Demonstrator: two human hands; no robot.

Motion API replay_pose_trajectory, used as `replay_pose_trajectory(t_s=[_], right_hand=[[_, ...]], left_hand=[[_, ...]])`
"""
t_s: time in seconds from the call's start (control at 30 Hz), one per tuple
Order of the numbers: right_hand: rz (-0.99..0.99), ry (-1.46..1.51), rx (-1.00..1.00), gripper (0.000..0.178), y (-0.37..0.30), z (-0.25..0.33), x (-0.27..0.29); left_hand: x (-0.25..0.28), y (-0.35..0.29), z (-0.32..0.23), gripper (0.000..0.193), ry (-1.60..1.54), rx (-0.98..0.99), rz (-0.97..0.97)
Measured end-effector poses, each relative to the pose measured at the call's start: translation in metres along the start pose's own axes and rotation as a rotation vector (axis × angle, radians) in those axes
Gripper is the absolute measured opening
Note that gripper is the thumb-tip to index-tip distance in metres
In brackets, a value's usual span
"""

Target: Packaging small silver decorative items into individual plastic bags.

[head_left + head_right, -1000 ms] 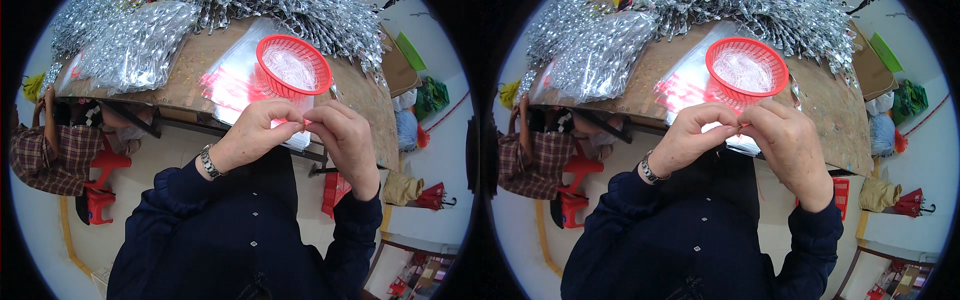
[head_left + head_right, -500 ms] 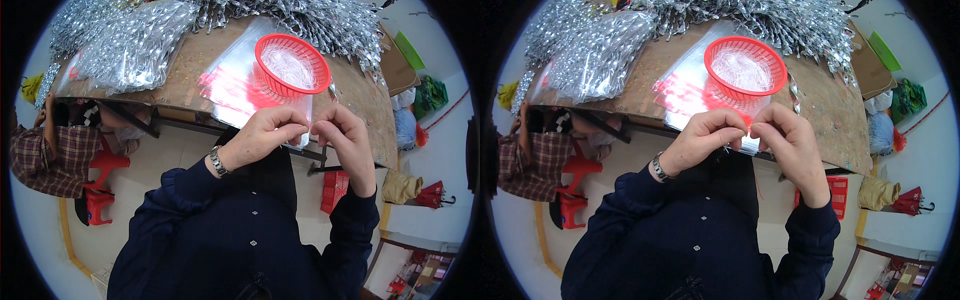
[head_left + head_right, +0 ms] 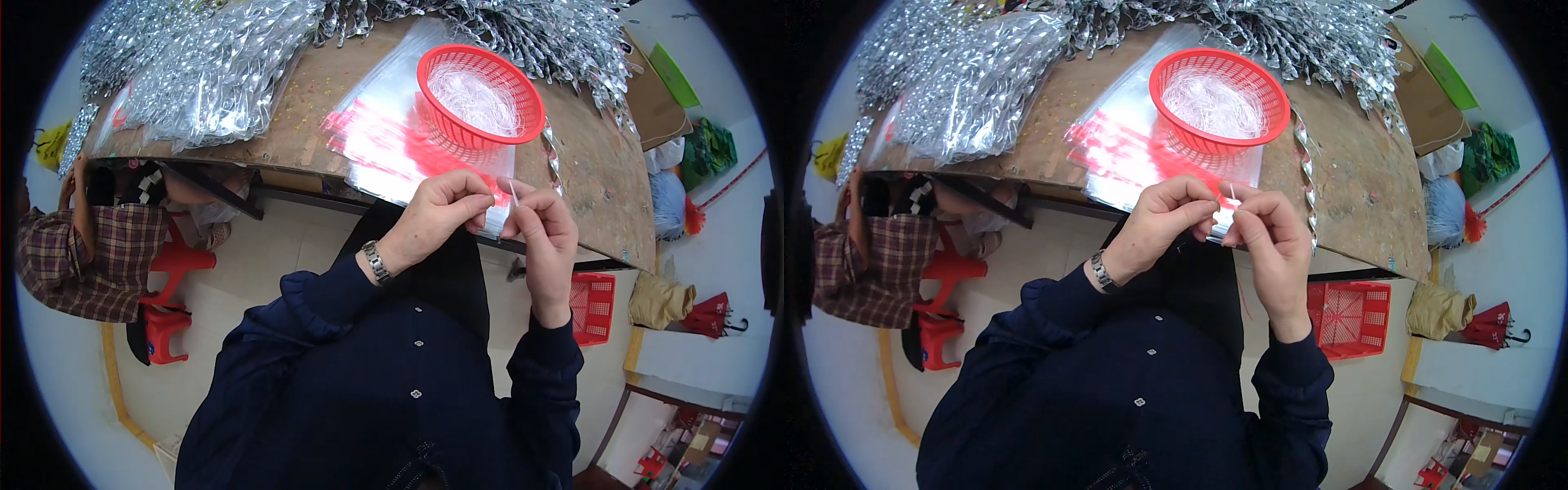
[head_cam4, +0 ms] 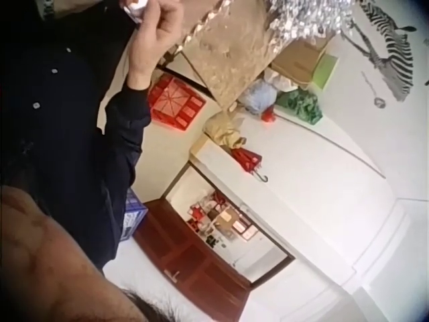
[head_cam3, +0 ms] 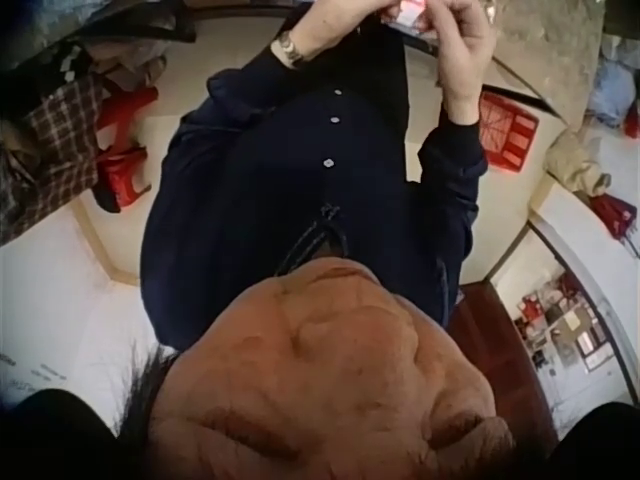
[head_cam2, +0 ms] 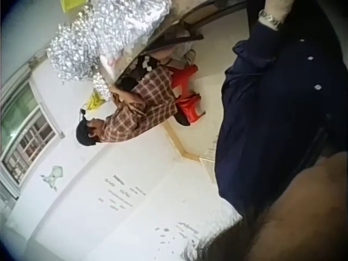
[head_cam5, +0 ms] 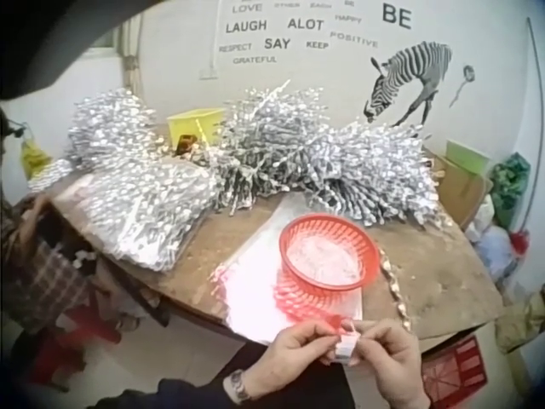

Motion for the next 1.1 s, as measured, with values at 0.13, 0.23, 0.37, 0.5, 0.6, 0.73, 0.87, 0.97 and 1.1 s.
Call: replay_pose_trajectory(t_s=[0.13,0.23,0.37,0.5,0.6,0.73,0.87,0.97,1.1], right_hand=[[0.051,-0.654,0.323,0.003,0.001,0.009,-0.001],[0.088,-0.953,0.496,0.006,-0.001,0.017,-0.004],[0.079,-1.098,0.614,0.01,-0.003,0.023,-0.005],[0.15,-1.215,0.652,0.009,-0.006,0.024,-0.008],[0.182,-1.24,0.679,0.008,-0.008,0.024,-0.009],[0.186,-1.243,0.692,0.007,-0.011,0.022,-0.01],[0.171,-1.195,0.68,0.01,-0.011,0.018,-0.011],[0.15,-1.153,0.66,0.011,-0.012,0.015,-0.01],[0.081,-1.032,0.591,0.012,-0.015,0.013,-0.011]], left_hand=[[0.001,0.0,-0.001,0.009,0.069,-0.025,-0.001],[0.001,0.0,-0.001,0.01,0.096,-0.009,-0.009],[-0.002,-0.002,-0.003,0.012,0.115,0.017,0.018],[-0.003,-0.003,-0.001,0.015,0.145,0.021,-0.009],[-0.002,-0.005,0.0,0.015,0.17,0.033,-0.029],[-0.006,-0.008,0.001,0.015,0.171,0.065,-0.061],[-0.006,-0.008,0.002,0.015,0.142,0.077,-0.096],[-0.004,-0.007,0.003,0.015,0.154,0.076,-0.087],[-0.003,-0.006,0.003,0.016,0.13,0.084,-0.059]])
Point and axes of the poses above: each hand's wrist, its own y-axis towards the middle knuckle, its own x-axis out of the back of the hand, z = x × y, the point moved 4 cm from there along y, towards the middle knuckle, and after that the axes turned 11 degrees about -y, right-handed, at the moved point
